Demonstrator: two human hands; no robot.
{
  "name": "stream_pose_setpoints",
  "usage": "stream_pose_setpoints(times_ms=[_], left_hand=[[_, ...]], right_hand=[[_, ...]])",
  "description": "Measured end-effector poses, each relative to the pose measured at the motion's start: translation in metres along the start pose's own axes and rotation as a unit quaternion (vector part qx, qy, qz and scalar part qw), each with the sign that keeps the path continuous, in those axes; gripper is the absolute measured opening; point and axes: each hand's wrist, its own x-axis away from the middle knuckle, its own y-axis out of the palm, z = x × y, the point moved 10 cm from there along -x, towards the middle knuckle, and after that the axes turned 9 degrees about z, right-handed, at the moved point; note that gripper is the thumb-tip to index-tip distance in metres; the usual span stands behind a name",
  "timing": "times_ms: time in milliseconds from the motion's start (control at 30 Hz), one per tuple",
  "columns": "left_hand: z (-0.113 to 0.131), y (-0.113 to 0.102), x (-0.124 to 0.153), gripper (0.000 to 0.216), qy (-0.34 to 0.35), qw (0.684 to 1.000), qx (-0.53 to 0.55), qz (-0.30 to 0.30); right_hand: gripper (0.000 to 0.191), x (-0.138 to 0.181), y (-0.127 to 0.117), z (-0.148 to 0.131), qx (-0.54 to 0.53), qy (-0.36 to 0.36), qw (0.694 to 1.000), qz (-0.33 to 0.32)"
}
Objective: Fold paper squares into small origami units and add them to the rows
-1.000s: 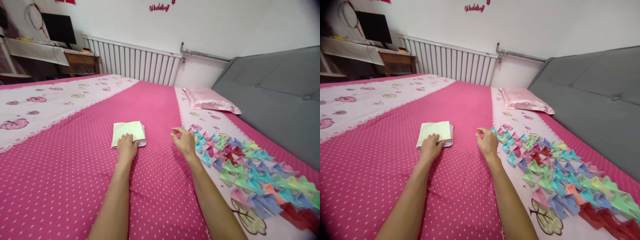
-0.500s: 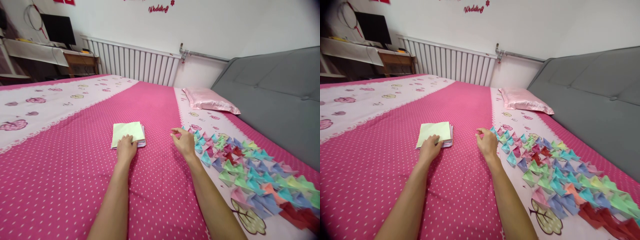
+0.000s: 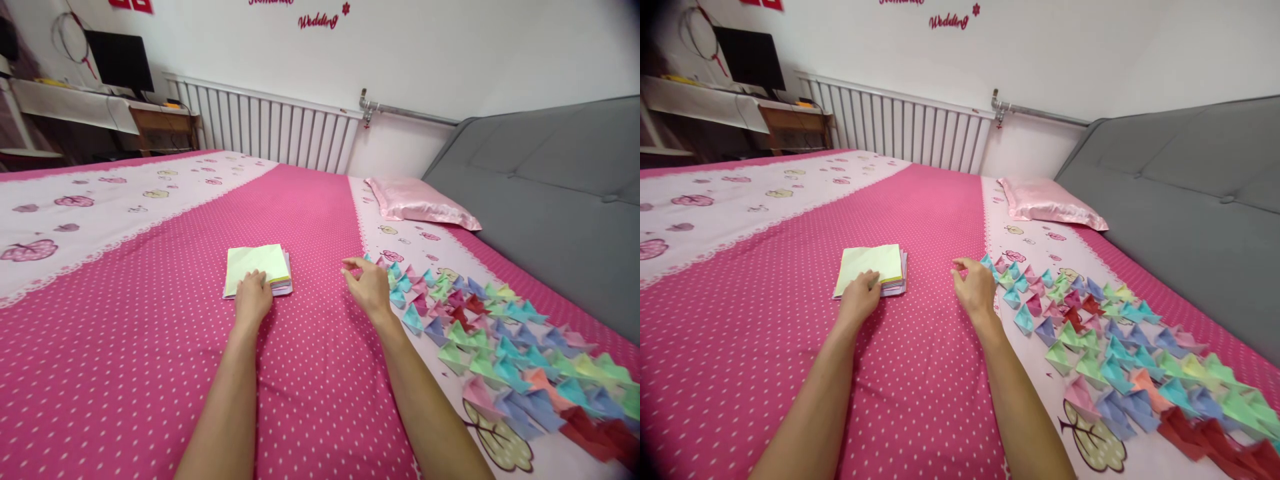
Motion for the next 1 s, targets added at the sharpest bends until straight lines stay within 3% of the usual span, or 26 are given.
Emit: stream_pose_setpoints(times_ms=[1000], left_hand=[[-0.023, -0.019, 0.001, 0.022, -0.131, 0.980, 0.102, 0.110]], right_hand=[[0.022, -0.001, -0.002, -0.002, 0.000, -0.004, 1.000, 0.003]])
